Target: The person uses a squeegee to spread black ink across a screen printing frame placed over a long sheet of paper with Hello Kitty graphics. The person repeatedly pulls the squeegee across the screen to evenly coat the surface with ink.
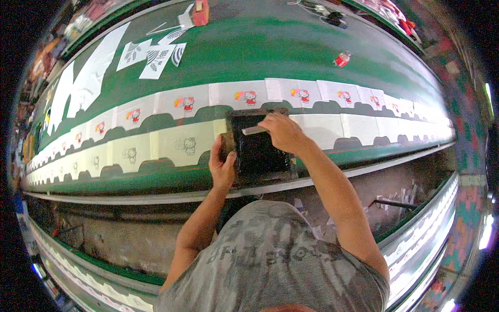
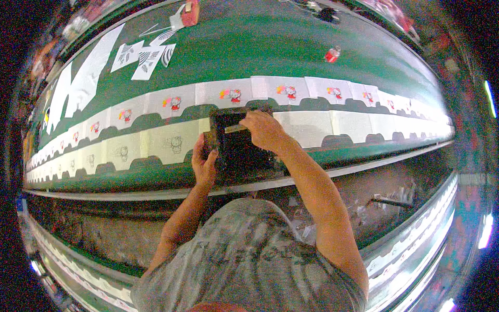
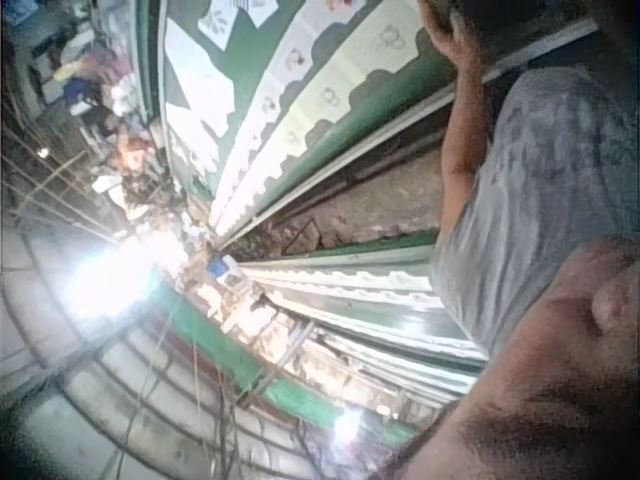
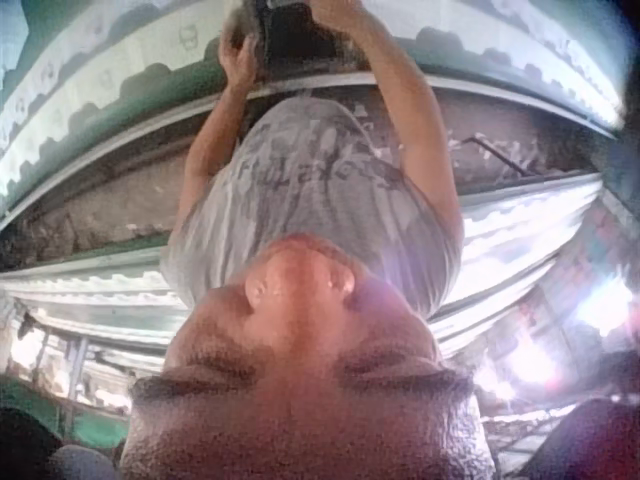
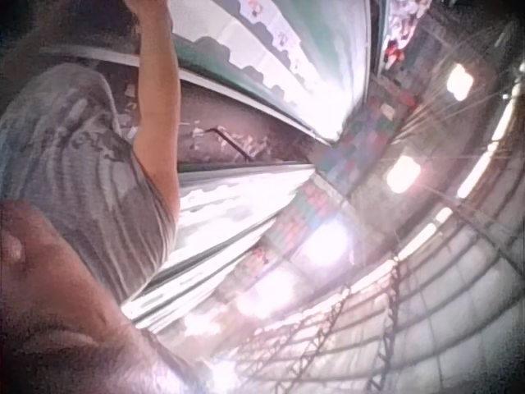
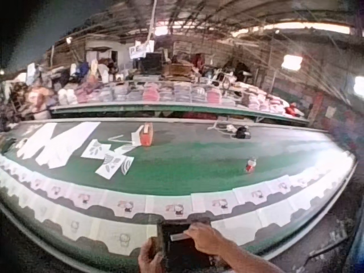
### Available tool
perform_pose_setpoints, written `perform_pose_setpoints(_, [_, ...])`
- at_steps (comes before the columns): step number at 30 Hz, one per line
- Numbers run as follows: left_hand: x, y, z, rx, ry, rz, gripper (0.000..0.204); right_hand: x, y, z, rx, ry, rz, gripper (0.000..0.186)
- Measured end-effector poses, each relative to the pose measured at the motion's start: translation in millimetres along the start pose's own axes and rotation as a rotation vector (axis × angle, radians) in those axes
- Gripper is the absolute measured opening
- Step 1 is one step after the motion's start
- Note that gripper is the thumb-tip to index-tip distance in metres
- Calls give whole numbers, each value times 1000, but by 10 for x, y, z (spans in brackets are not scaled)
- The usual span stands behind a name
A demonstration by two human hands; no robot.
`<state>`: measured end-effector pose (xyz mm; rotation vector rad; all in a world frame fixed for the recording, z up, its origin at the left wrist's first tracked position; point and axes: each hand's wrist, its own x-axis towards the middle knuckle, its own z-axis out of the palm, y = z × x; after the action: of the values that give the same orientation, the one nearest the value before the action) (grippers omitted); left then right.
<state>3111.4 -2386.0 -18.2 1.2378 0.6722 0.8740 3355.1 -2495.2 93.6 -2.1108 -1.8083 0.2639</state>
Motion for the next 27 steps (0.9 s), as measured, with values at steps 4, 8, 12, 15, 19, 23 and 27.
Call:
perform_pose_setpoints(4, [64, -164, -153, -38, -21, -63, 69, 214, 204, 99, 49, 1, 64, 40])
perform_pose_setpoints(8, [50, -73, -137, 58, -30, -6, 68, 110, -6, 95, 12, -106, 119, 49])
perform_pose_setpoints(12, [39, 16, -128, 15, -42, -14, 71, -244, -333, 161, -27, -129, 103, 55])
perform_pose_setpoints(15, [30, 64, -90, 103, -60, -28, 74, -588, -543, 223, -52, -153, 116, 55])
perform_pose_setpoints(19, [45, 40, -98, 162, -39, -11, 75, -846, -839, 160, -21, -209, 149, 56])
perform_pose_setpoints(23, [-8, 59, -25, 316, -26, 53, 81, -1064, -865, 249, -3, -90, 122, 50])
perform_pose_setpoints(27, [-92, 163, 69, 440, 13, 92, 90, -1295, -756, 418, 30, 50, 83, 44])
